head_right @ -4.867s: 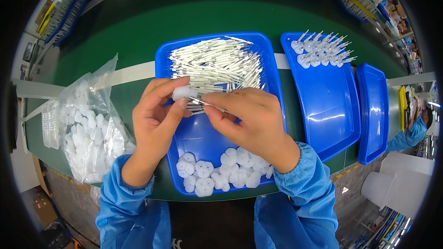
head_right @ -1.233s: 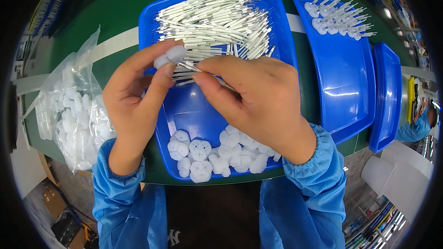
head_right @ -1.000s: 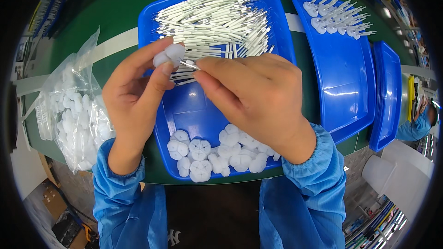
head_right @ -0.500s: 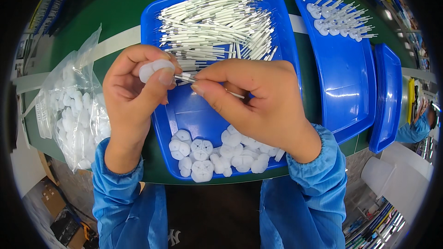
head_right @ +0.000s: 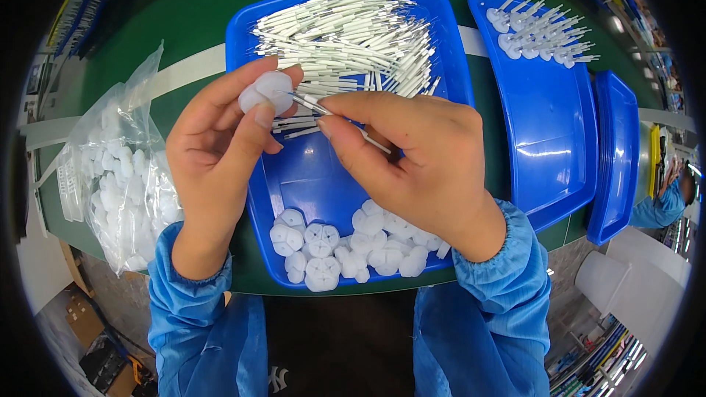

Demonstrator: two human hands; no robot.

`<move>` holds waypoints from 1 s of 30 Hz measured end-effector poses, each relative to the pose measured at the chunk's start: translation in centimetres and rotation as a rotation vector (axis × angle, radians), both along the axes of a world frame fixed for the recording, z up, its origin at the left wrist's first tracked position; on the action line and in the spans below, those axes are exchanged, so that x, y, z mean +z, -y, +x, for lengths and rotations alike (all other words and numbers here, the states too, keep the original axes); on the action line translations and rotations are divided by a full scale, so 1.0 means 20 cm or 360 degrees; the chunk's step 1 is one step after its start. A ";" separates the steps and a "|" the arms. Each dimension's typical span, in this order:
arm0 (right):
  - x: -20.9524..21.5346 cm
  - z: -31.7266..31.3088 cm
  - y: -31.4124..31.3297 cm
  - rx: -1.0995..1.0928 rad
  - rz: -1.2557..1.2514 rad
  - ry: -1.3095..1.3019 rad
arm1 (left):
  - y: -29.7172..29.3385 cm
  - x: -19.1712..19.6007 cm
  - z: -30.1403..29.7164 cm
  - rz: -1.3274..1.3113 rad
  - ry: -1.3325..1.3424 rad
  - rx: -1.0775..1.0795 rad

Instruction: The person inserts white plastic sticks into the holes of white plastic bases by hand. They pick up a base and a stick, insert the stick into the base, and place the assembled unit into a blue tray. The process is repeated continuously throughout the video.

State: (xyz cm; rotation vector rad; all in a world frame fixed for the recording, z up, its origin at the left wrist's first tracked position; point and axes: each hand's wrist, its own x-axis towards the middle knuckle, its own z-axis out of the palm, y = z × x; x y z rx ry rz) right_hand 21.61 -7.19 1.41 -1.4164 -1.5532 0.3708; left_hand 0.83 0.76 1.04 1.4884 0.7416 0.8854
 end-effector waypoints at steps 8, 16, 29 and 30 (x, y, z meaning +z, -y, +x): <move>0.00 -0.01 0.01 -0.0042 -0.0090 -0.0006 | -0.01 -0.05 0.00 0.0600 -0.0238 0.0110; -0.02 0.00 0.00 0.0023 -0.0082 -0.0022 | 0.01 -0.03 0.00 0.0698 -0.0398 0.0067; 0.00 0.00 -0.01 0.0050 -0.0174 -0.0065 | 0.03 -0.05 0.04 0.0942 -0.0358 0.0221; -0.01 0.00 -0.02 0.0028 0.0044 0.0256 | 0.03 -0.06 0.04 0.0964 -0.0366 0.0232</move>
